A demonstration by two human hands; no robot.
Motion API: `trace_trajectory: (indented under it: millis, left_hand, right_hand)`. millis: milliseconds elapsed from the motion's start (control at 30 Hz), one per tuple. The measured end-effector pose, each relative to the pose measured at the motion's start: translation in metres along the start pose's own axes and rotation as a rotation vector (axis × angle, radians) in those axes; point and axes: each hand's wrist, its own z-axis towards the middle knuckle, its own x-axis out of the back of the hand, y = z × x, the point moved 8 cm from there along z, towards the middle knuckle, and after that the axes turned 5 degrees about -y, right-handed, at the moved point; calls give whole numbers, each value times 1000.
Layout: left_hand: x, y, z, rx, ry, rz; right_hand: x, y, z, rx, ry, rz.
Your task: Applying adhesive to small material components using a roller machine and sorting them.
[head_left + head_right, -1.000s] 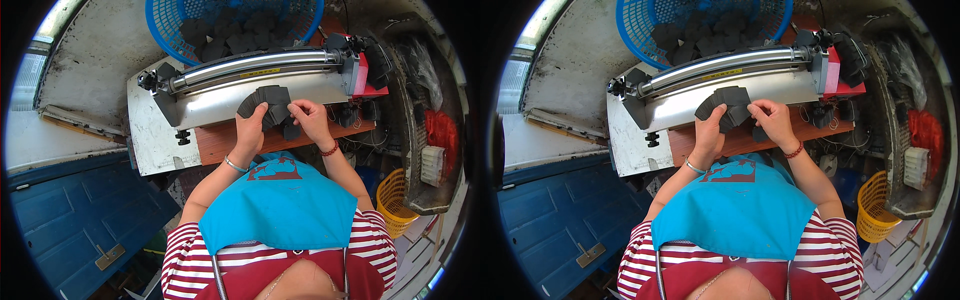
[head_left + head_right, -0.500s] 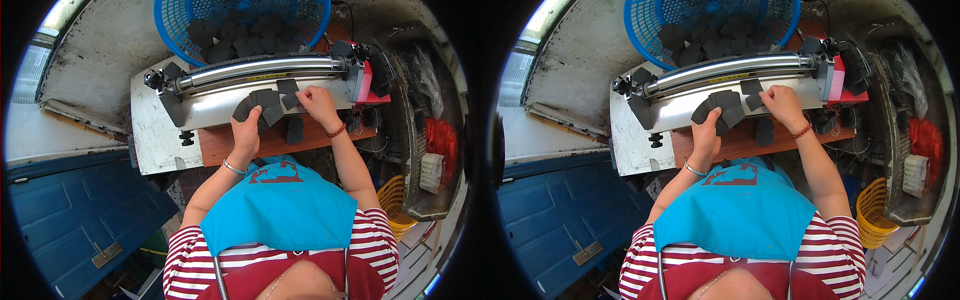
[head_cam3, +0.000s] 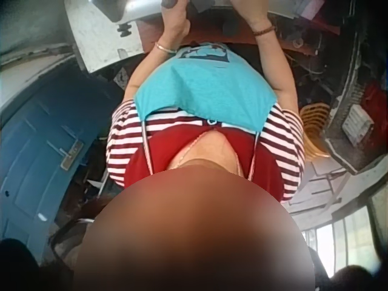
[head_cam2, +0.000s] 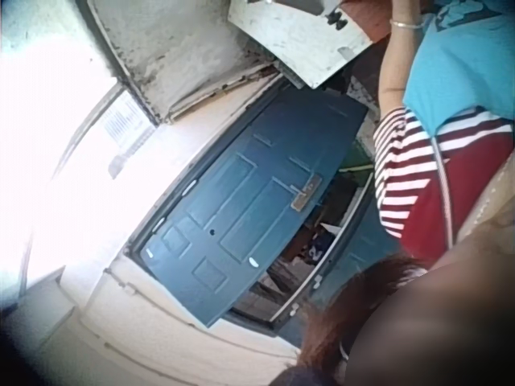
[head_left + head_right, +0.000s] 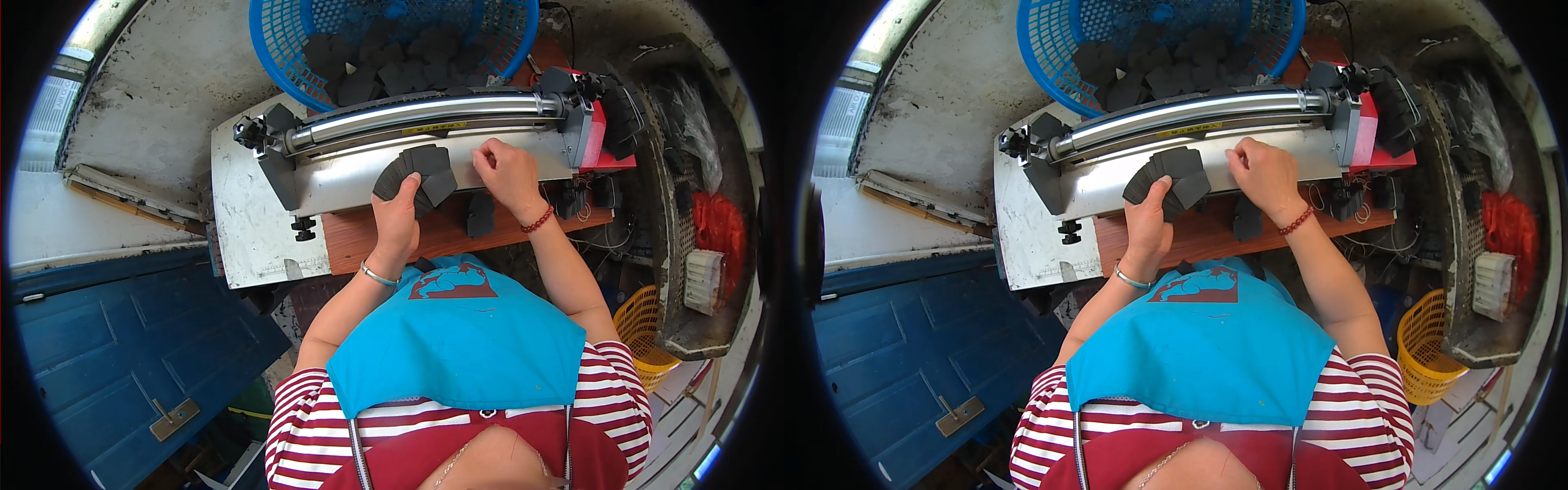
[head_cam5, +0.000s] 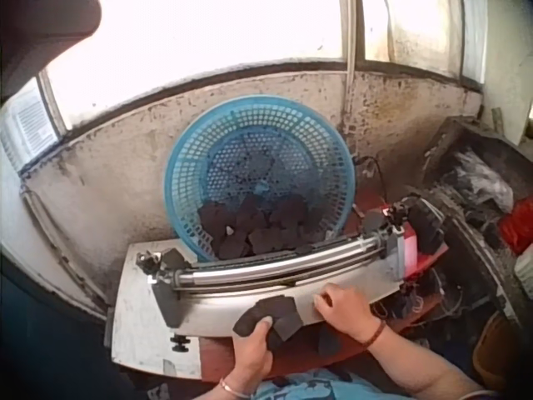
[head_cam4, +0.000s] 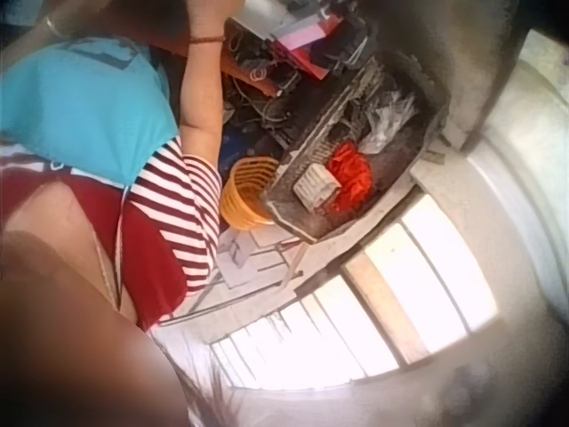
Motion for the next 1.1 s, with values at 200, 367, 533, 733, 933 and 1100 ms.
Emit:
trace_trajectory:
  millis: [200,367,533,733,933,1100]
  left_hand:
    - [6,4,-2,-17,21,3]
    - [4,8,-1,-63,14,-12]
    - [6,6,0,-70,-16,3]
    - [7,4,-1,-72,-34,-21]
    - [0,6,-2,-39,-54,-48]
    - [-1,3,-3,-8,-74,-85]
  right_hand:
    - [-19,-30,-12,220,-50,126]
    - [-22,-34,-15,145,-155,322]
    - [-43,-21,-20,14,-215,518]
    - [-41,-27,-29,-3,-259,357]
    - [-13,-43,-29,91,-16,280]
    - [-19,-45,-32,141,-47,333]
